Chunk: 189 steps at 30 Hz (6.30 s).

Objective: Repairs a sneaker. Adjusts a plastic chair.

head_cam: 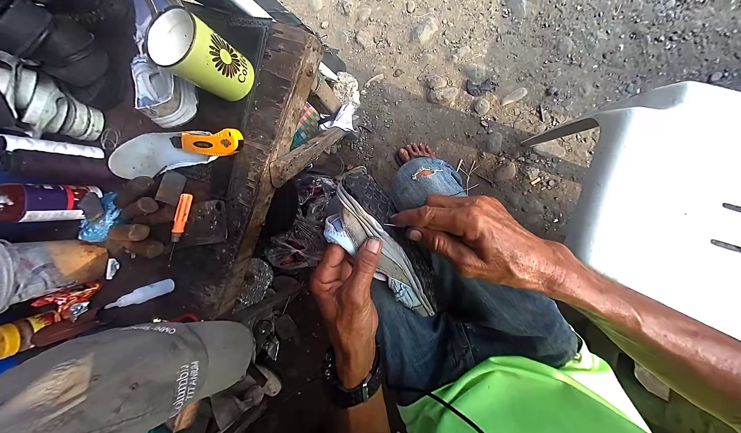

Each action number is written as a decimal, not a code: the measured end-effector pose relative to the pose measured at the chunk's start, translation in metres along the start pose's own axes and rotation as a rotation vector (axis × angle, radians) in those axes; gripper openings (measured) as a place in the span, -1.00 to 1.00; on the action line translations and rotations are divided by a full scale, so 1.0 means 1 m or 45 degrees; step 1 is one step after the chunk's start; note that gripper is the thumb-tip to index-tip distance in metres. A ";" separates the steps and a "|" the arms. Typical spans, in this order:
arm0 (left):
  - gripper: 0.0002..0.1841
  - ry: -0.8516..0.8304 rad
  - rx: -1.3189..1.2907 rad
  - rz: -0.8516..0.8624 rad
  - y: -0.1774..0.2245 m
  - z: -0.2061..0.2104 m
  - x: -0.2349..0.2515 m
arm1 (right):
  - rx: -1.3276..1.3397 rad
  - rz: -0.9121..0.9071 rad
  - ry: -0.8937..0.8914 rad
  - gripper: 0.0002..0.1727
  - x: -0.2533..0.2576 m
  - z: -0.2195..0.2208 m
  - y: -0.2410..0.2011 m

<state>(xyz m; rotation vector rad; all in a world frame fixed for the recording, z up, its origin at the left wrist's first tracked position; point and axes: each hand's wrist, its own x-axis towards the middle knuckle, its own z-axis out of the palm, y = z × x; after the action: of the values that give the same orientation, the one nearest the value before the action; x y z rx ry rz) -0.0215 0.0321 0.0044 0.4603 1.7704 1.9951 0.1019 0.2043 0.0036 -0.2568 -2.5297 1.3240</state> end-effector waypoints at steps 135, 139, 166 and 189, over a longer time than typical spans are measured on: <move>-0.87 -0.403 0.547 0.438 -0.008 -0.003 0.036 | -0.681 0.269 0.165 -0.32 -0.041 -0.076 0.063; -0.83 -0.276 0.624 0.572 -0.008 -0.004 0.036 | 0.077 0.373 -0.088 -0.39 -0.043 -0.058 0.041; -0.83 -0.191 0.552 0.584 -0.017 -0.019 0.031 | 0.261 0.135 0.126 -0.84 -0.003 -0.039 0.012; -0.75 -0.077 1.037 0.279 -0.011 -0.082 0.022 | -0.576 1.082 -0.517 -0.87 -0.129 -0.170 0.072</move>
<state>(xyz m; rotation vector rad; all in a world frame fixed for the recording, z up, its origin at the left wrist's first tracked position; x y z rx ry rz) -0.0817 -0.0249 -0.0177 0.9780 2.5315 1.2668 0.2802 0.3404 0.0167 -1.4102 -3.2046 1.0615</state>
